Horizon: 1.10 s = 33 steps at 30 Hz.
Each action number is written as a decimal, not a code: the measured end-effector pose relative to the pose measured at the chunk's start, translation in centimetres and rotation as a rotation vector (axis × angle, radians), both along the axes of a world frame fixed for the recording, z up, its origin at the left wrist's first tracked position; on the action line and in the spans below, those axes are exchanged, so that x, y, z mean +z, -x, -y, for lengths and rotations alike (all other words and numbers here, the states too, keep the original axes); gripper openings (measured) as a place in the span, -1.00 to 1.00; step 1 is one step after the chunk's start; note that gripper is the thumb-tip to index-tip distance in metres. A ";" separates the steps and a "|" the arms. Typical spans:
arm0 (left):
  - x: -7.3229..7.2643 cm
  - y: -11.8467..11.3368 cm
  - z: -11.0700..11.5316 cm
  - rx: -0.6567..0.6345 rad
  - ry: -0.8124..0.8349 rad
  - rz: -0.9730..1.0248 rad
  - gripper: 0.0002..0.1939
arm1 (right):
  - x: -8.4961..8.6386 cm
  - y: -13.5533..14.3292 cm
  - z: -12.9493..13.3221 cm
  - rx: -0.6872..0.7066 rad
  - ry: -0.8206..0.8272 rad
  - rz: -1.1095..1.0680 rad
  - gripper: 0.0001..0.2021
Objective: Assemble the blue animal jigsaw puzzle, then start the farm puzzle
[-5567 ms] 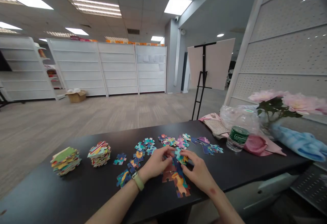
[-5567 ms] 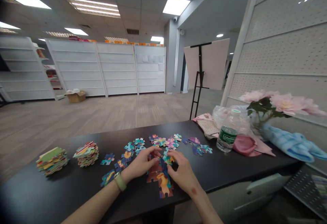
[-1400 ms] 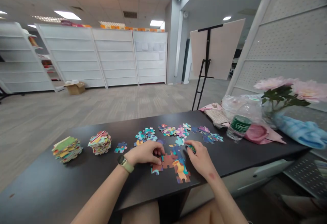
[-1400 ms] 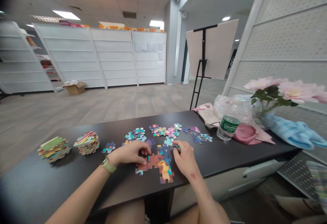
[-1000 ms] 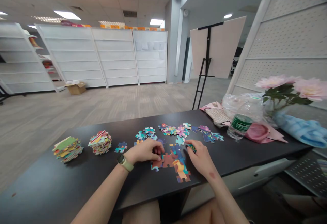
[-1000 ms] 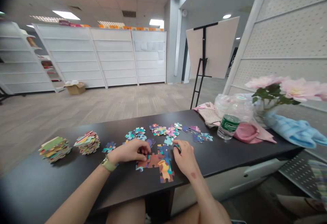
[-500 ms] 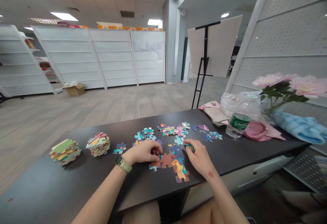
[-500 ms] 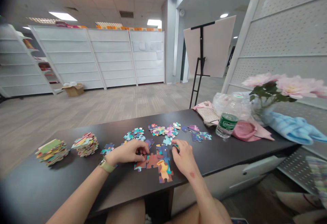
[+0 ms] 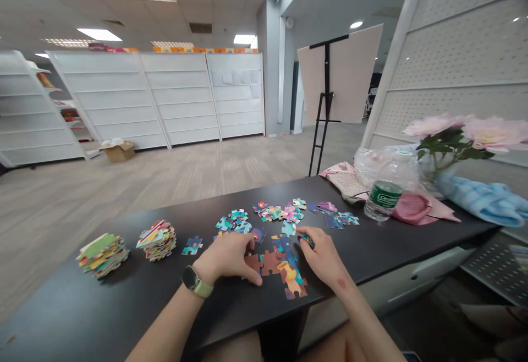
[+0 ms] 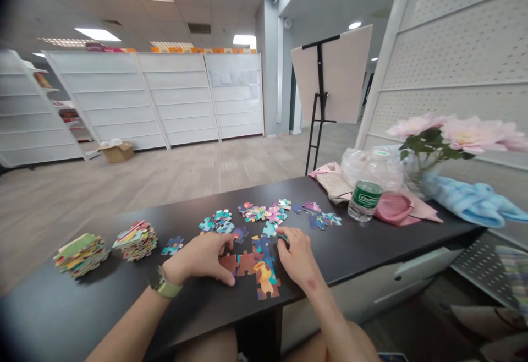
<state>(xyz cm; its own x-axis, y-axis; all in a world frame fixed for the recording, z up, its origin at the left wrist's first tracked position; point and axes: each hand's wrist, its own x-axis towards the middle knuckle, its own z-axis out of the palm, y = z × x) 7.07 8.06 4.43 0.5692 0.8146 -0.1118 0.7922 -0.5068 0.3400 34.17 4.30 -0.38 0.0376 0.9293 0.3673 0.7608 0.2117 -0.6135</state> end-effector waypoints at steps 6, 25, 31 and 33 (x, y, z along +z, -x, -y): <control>-0.1 -1.1 0.8 -0.046 0.033 0.038 -0.48 | 0.1 0.0 0.0 -0.004 0.013 0.011 -0.72; 1.8 0.3 0.3 -0.314 0.216 0.179 -0.32 | 0.0 -0.1 0.0 0.002 0.032 0.016 -0.71; 1.0 0.5 0.1 -0.300 0.217 0.146 -0.33 | -0.1 -0.1 0.0 0.004 0.019 0.017 -0.71; 0.5 0.7 0.0 -0.267 0.203 0.146 -0.32 | -0.1 -0.1 0.0 -0.001 0.022 0.018 -0.71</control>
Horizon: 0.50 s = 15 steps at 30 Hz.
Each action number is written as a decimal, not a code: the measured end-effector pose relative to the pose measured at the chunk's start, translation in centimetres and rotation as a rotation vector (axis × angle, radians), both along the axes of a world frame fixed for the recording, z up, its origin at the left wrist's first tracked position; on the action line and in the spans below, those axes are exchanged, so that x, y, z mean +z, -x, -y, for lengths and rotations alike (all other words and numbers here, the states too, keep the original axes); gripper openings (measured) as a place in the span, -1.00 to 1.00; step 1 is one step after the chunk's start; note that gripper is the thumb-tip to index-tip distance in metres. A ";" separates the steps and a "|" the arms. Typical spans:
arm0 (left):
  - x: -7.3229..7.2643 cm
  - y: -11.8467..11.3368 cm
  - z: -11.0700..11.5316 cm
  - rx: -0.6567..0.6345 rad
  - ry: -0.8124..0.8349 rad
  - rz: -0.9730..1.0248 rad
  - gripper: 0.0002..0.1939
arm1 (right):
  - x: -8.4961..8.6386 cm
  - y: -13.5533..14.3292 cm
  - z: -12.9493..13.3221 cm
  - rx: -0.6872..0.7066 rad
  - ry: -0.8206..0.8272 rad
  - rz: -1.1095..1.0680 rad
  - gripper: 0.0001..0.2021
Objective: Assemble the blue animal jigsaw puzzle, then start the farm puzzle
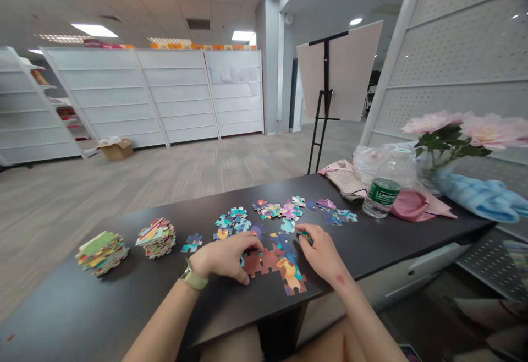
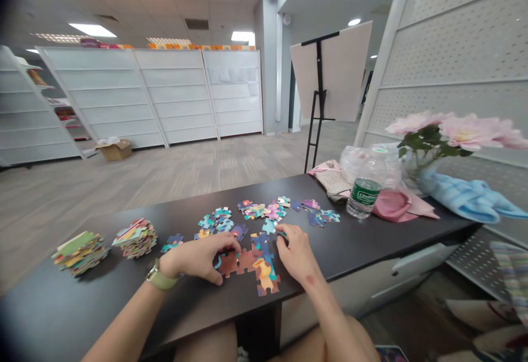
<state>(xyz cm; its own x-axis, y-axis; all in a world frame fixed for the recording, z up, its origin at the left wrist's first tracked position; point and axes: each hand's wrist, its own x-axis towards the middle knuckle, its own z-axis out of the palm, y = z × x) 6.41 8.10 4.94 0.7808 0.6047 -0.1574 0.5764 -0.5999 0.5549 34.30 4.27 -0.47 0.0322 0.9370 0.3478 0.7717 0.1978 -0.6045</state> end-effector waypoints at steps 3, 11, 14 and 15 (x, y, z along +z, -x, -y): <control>-0.3 0.0 -0.1 0.086 -0.007 -0.035 -0.29 | 0.2 0.1 0.1 -0.006 0.000 -0.003 -0.71; -0.1 -0.1 -0.2 0.131 -0.044 -0.103 -0.47 | 0.1 0.1 0.0 0.007 -0.004 -0.008 -0.71; -0.2 0.0 -0.2 0.129 -0.066 -0.104 -0.48 | 0.0 0.0 0.0 0.009 -0.007 -0.019 -0.71; -0.2 0.0 -0.3 0.131 -0.067 -0.105 -0.48 | 0.0 0.0 0.0 0.011 -0.008 -0.022 -0.71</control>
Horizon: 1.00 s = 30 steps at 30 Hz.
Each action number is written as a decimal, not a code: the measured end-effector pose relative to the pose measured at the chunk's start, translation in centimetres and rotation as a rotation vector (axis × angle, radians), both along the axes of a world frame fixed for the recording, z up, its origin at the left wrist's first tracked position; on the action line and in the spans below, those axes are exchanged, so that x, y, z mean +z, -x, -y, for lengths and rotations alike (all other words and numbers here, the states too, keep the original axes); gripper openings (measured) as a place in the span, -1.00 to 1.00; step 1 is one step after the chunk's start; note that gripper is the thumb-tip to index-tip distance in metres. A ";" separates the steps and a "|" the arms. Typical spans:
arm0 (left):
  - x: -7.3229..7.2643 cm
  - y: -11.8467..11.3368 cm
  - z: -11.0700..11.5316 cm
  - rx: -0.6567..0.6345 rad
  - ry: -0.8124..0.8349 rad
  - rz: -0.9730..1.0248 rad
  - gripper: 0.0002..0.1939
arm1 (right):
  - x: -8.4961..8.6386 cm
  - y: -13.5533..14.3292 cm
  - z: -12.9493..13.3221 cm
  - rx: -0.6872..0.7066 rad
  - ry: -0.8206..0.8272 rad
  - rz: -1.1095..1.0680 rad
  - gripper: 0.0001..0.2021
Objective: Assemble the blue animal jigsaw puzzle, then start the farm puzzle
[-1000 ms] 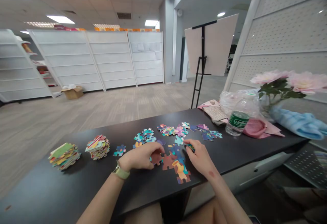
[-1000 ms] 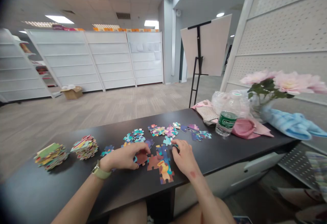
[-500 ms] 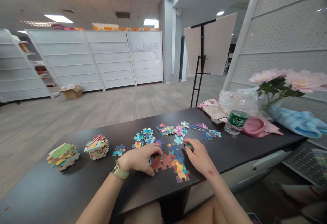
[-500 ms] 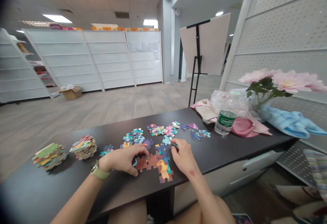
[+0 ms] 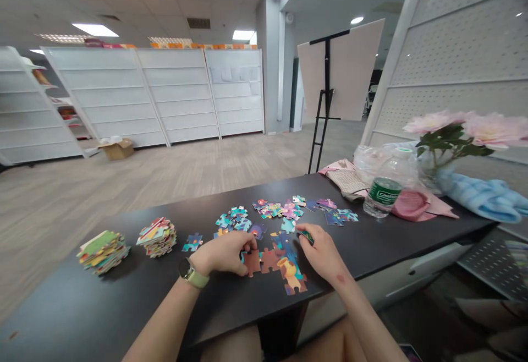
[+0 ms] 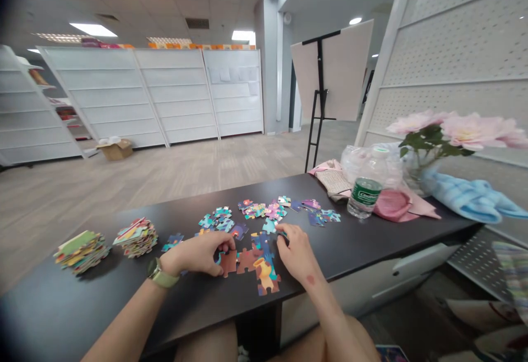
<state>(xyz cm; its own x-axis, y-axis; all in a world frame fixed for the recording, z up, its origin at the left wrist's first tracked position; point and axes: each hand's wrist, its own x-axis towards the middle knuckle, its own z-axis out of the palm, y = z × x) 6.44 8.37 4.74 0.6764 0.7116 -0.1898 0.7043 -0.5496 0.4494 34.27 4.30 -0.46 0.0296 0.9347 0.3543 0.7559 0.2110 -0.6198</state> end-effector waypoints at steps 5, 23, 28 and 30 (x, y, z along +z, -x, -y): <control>-0.2 0.0 -0.1 -0.003 -0.005 0.013 -0.49 | 0.1 0.0 0.0 0.009 -0.013 0.002 -0.72; 0.0 0.0 0.1 -0.018 0.034 0.038 -0.45 | 0.4 0.1 0.2 0.021 0.015 0.002 -0.72; 0.7 -0.4 0.3 -0.089 0.218 0.167 -0.68 | 0.3 0.0 0.1 0.020 0.013 0.001 -0.72; 0.8 -0.8 0.6 -0.100 0.382 0.262 -0.77 | 0.3 0.0 0.1 0.022 0.008 -0.002 -0.72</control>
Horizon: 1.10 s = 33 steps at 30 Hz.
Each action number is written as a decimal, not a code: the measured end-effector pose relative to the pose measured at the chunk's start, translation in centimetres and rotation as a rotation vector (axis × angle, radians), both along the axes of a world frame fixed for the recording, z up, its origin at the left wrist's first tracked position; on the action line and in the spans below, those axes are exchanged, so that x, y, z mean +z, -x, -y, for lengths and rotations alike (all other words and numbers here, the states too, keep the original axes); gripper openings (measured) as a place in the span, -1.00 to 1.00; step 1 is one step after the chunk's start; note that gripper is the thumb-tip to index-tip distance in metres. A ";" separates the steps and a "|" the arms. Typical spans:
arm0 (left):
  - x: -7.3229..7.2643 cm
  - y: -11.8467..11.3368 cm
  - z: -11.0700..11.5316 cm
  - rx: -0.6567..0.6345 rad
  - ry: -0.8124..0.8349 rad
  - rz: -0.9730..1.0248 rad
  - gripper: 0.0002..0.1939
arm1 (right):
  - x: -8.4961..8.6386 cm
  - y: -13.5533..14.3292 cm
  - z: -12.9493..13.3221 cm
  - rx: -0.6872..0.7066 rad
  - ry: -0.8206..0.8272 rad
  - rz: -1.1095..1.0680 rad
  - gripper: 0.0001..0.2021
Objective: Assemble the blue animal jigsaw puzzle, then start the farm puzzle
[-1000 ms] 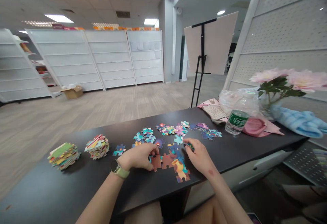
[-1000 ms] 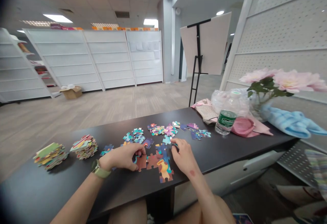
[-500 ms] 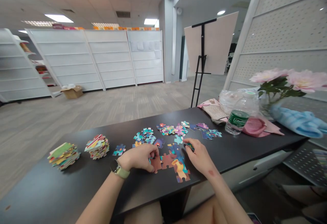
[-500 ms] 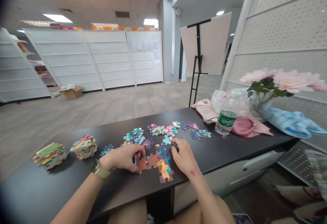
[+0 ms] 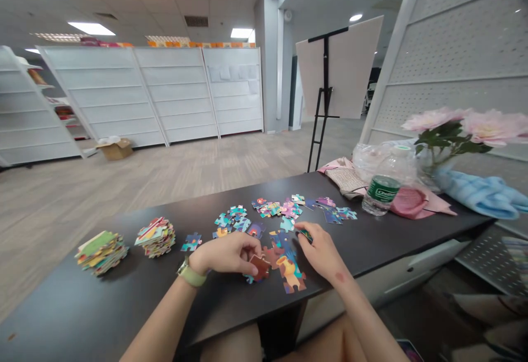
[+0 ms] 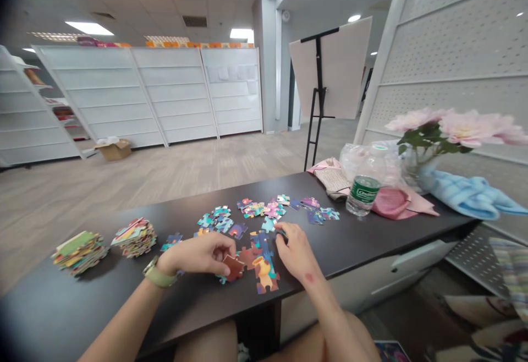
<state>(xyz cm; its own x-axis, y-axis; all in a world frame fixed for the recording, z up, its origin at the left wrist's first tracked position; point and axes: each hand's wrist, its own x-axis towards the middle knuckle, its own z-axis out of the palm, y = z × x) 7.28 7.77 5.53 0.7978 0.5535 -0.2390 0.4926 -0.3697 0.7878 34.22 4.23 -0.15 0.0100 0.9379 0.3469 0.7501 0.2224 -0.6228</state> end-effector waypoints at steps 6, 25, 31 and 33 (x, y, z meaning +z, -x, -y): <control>-1.0 -1.5 0.8 0.028 0.206 0.012 -0.76 | 0.1 0.1 0.1 -0.002 -0.005 -0.008 -0.72; -1.3 -2.1 0.9 0.024 -0.469 -0.142 -0.57 | 0.1 0.1 0.1 -0.006 -0.028 0.000 -0.72; -1.1 -2.3 0.7 -0.069 -0.457 -0.010 -0.63 | 0.0 0.0 0.1 -0.006 -0.007 0.003 -0.71; -1.2 -2.4 0.6 -0.127 -0.423 0.044 -0.67 | -0.1 0.0 0.1 -0.009 -0.004 0.003 -0.71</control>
